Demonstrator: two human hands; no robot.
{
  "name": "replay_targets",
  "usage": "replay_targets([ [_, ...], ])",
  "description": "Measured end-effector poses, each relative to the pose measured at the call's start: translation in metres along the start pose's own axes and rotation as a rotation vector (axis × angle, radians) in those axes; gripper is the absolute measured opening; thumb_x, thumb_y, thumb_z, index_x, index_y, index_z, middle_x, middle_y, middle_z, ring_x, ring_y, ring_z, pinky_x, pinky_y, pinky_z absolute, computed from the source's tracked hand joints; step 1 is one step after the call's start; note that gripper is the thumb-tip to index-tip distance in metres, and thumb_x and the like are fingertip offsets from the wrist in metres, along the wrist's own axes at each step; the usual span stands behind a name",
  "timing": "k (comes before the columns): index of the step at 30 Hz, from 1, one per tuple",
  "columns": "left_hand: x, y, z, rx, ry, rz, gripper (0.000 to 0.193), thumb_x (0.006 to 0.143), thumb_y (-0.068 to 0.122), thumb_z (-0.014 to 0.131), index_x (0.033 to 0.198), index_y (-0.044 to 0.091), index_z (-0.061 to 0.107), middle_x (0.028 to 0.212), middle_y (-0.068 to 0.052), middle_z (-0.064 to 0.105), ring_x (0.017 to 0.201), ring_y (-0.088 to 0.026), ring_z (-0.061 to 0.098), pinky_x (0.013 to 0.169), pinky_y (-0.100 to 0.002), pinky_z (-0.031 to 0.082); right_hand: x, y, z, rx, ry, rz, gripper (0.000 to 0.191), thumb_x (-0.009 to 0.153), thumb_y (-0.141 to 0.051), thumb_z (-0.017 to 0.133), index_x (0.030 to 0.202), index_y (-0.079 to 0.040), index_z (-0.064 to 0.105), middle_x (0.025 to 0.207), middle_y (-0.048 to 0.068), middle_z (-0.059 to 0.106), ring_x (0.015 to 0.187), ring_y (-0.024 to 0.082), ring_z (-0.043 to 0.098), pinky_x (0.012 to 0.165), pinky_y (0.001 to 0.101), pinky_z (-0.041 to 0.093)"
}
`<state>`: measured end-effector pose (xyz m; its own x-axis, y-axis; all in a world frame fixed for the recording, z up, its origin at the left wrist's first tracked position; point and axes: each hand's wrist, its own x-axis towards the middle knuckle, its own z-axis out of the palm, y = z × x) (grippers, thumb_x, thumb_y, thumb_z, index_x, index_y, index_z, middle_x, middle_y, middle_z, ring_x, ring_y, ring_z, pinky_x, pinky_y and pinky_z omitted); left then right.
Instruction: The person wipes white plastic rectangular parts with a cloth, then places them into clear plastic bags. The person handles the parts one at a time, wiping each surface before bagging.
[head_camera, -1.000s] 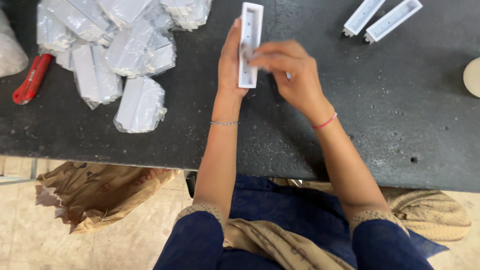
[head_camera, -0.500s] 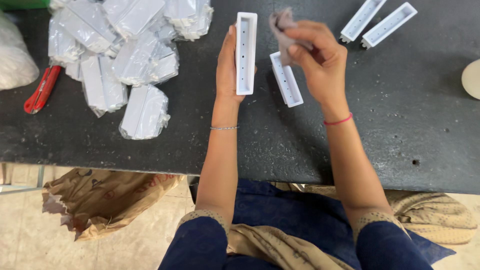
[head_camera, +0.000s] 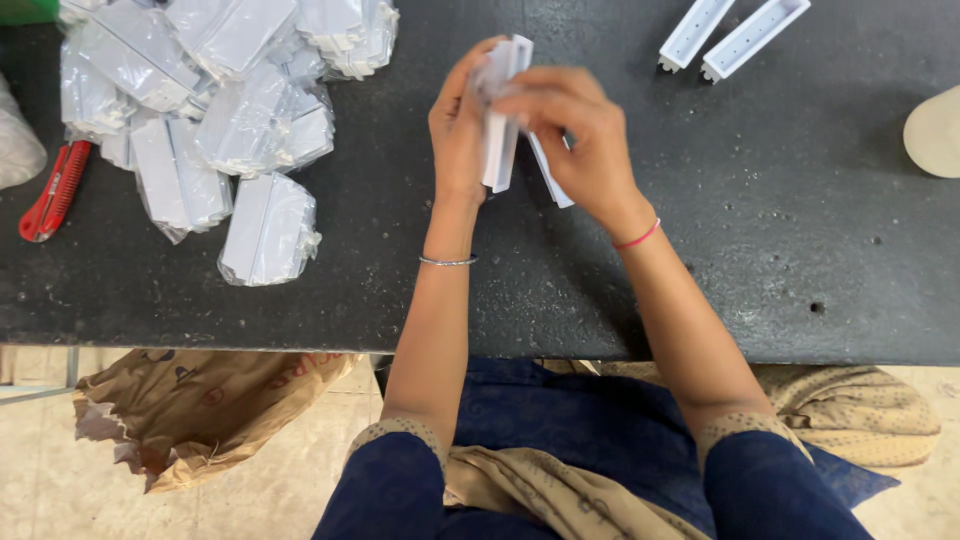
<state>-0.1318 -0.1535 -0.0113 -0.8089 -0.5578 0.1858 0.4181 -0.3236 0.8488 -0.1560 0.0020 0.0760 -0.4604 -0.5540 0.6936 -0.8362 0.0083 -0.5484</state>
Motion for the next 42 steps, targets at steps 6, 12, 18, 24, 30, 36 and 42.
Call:
replay_targets([
  [6,0.007,0.018,-0.022,-0.312,0.109,-0.125,0.042,0.108,0.038,0.059,0.134,0.005,0.061,0.103,-0.009,0.062,0.091,-0.02,0.062,0.077,-0.035,0.056,0.001,-0.005,-0.007,0.417,-0.586,0.135,0.032,0.083,0.012,0.067,0.104,-0.01,0.079,0.112,0.005,0.076,0.108,0.02,0.073,0.096,0.0327,0.059],
  [12,0.005,0.021,-0.015,-0.437,0.049,-0.293,0.04,0.102,0.035,0.055,0.135,0.014,0.049,0.118,-0.007,0.063,0.104,-0.024,0.071,0.073,-0.04,0.064,0.0,0.017,-0.02,0.715,-0.119,0.458,0.027,0.099,0.005,0.068,0.124,-0.003,0.069,0.127,0.002,0.067,0.108,0.013,0.068,0.087,0.0283,0.06],
  [18,-0.008,0.012,0.011,0.026,-0.052,0.054,0.063,0.11,0.054,0.044,0.154,0.01,0.042,0.129,-0.012,0.066,0.113,-0.022,0.064,0.089,-0.035,0.056,-0.002,0.029,-0.01,0.278,0.212,0.231,0.03,0.111,0.005,0.066,0.14,0.0,0.065,0.135,0.006,0.06,0.115,0.012,0.063,0.096,0.0243,0.055],
  [24,-0.027,0.002,0.036,0.401,-0.102,0.278,0.056,0.119,0.049,0.04,0.156,0.008,0.044,0.148,-0.012,0.056,0.138,-0.021,0.056,0.118,-0.033,0.046,-0.008,0.012,-0.005,-0.057,0.249,0.185,0.034,0.104,0.002,0.074,0.137,-0.003,0.066,0.126,0.008,0.055,0.104,0.015,0.059,0.082,0.0261,0.052],
  [30,-0.035,0.002,0.043,0.434,-0.057,0.304,0.054,0.118,0.046,0.04,0.157,0.009,0.045,0.146,-0.012,0.06,0.135,-0.02,0.061,0.114,-0.032,0.049,-0.009,0.0,0.009,-0.126,0.205,0.082,0.038,0.108,0.006,0.071,0.142,-0.011,0.064,0.12,0.008,0.055,0.103,0.018,0.062,0.085,0.0278,0.056],
  [36,-0.011,0.017,0.018,0.139,0.062,0.256,0.06,0.116,0.052,0.039,0.156,0.007,0.044,0.135,-0.015,0.062,0.117,-0.02,0.061,0.103,-0.034,0.052,-0.016,-0.023,0.032,-0.062,0.038,0.159,0.042,0.096,0.003,0.074,0.134,-0.011,0.065,0.116,0.011,0.058,0.096,0.024,0.065,0.081,0.0335,0.056],
  [42,0.003,0.044,-0.015,-0.039,0.208,0.242,0.065,0.109,0.057,0.042,0.156,0.013,0.042,0.136,-0.014,0.064,0.099,-0.016,0.059,0.083,-0.032,0.055,-0.01,-0.022,0.025,0.025,-0.282,0.389,0.026,0.085,-0.005,0.075,0.111,-0.008,0.077,0.095,0.01,0.065,0.076,0.023,0.07,0.069,0.036,0.057],
])
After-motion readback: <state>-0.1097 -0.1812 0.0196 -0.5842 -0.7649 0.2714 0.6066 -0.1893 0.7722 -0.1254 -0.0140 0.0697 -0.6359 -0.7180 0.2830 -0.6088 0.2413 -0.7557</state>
